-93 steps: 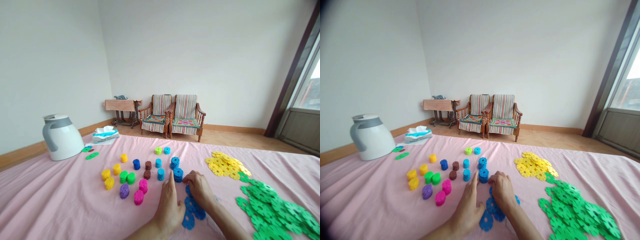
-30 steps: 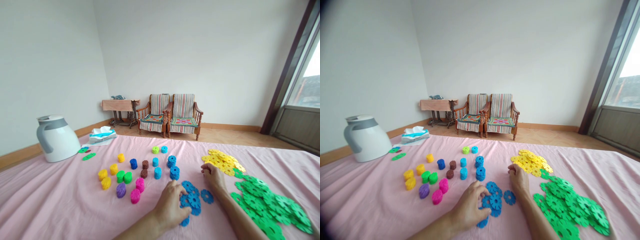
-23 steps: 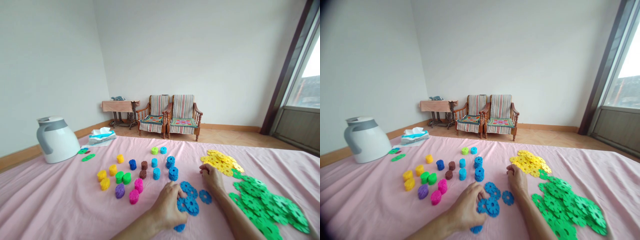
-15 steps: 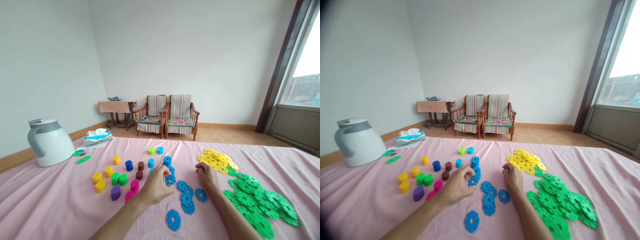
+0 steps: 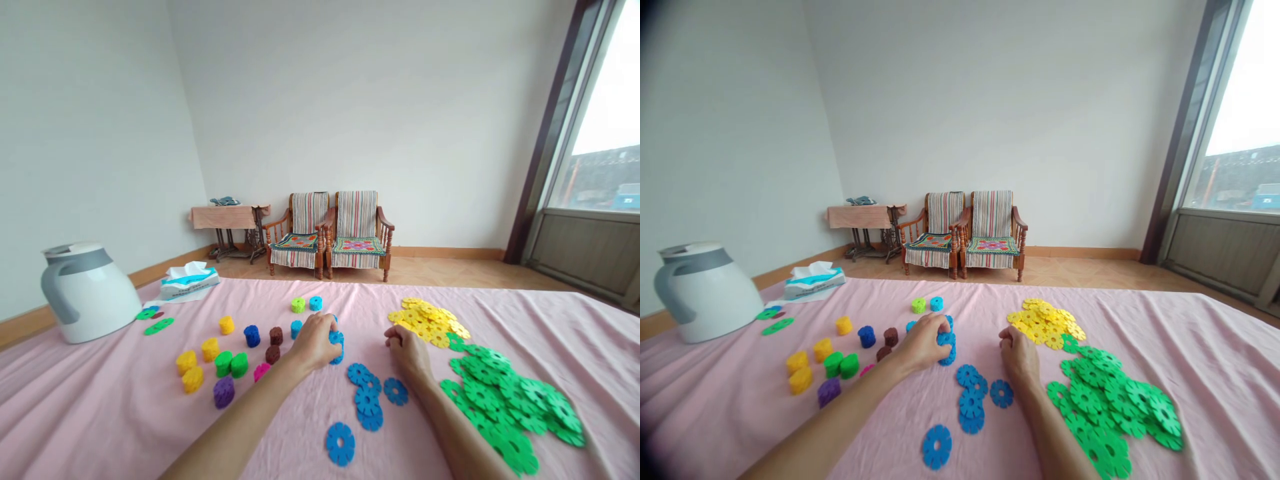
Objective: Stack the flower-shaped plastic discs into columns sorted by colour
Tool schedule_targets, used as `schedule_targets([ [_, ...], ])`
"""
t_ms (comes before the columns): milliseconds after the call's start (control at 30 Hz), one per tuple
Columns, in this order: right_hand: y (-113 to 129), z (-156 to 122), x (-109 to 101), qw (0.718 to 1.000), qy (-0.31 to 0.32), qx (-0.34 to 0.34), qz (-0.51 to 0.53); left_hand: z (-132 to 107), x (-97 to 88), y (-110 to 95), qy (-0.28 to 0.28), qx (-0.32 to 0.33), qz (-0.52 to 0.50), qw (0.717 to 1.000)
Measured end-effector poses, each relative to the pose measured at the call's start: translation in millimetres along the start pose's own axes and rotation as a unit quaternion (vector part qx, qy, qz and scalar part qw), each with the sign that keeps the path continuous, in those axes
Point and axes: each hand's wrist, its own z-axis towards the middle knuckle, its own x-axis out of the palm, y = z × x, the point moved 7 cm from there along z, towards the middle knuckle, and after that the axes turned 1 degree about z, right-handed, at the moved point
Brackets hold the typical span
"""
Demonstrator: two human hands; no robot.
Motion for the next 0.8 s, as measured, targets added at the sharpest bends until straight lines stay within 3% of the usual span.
schedule_targets([
  [467,0.3,-2.4,-0.4,1.000,0.000,0.003,0.005,-3.0,1.0,-0.4,0.017,0.016,0.034,0.999],
  [567,0.4,-2.7,-0.7,1.000,0.000,0.002,0.003,-7.6,-0.4,-15.7,0.022,0.067,0.040,0.997],
  [800,-0.5,-0.9,-0.2,1.000,-0.003,0.005,0.007,-25.7,20.8,-54.1,0.123,0.204,0.070,0.969],
])
